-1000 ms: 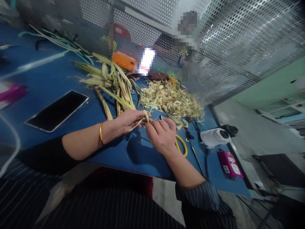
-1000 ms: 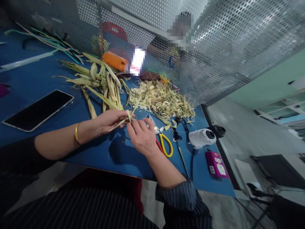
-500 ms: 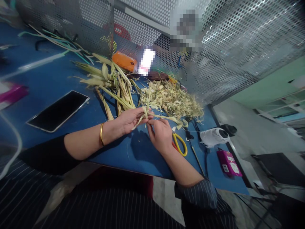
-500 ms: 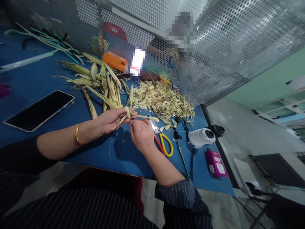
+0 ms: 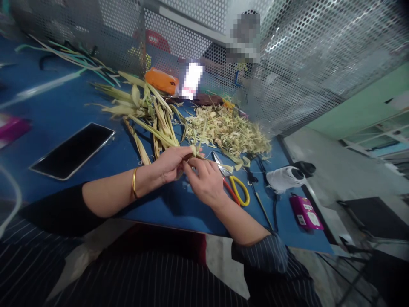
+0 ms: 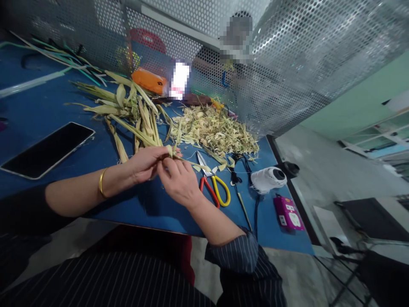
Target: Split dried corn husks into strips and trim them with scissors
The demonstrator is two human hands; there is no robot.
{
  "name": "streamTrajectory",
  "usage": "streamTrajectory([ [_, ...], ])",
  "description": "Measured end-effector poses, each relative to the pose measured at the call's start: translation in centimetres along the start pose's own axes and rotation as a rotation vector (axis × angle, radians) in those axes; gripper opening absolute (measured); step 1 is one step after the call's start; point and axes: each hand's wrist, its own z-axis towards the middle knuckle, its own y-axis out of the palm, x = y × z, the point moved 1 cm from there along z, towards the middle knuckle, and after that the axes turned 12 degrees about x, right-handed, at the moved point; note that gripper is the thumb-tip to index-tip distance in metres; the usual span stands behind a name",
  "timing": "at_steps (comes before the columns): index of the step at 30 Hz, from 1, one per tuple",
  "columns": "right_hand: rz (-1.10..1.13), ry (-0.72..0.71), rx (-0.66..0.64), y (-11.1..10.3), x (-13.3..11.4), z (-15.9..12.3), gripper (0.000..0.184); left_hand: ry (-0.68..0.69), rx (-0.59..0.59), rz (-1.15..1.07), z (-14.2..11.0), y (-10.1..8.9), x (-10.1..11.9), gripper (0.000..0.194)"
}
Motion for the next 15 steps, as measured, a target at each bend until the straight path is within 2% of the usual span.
streamTrajectory([
  [2, 0.057, 0.044, 0.013, 0.0, 0.2, 0.1, 0.016, 0.025, 0.003, 0.000, -0.2, 0.1, -0.2, 0.009],
  [3, 0.096, 0.116, 0.048, 0.0, 0.5, 0.1, 0.014, 0.038, 0.000, 0.002, -0.3, 0.1, -0.2, 0.009],
  [5, 0.189, 0.359, 0.153, -0.2, 1.3, 0.1, 0.009, 0.064, -0.017, 0.045, -0.6, 0.2, -0.1, 0.011],
  [7, 0.307, 0.661, 0.218, -0.1, 2.1, -0.1, 0.009, 0.094, -0.028, 0.107, -0.9, 0.2, 0.0, 0.015],
  [9, 0.428, 0.920, 0.175, 0.2, 2.7, -0.5, 0.016, 0.133, -0.027, 0.183, -1.1, 0.3, 0.1, 0.017],
  [11, 0.530, 1.088, 0.052, 0.7, 3.1, -0.8, 0.019, 0.171, -0.018, 0.253, -1.1, 0.2, 0.1, 0.018],
  [13, 0.567, 1.165, -0.027, 1.1, 3.2, -1.1, 0.019, 0.188, -0.019, 0.305, -1.1, 0.1, 0.1, 0.018],
  [15, 0.561, 1.190, -0.034, 1.3, 3.3, -1.2, 0.020, 0.186, -0.038, 0.337, -1.2, 0.0, 0.3, 0.020],
])
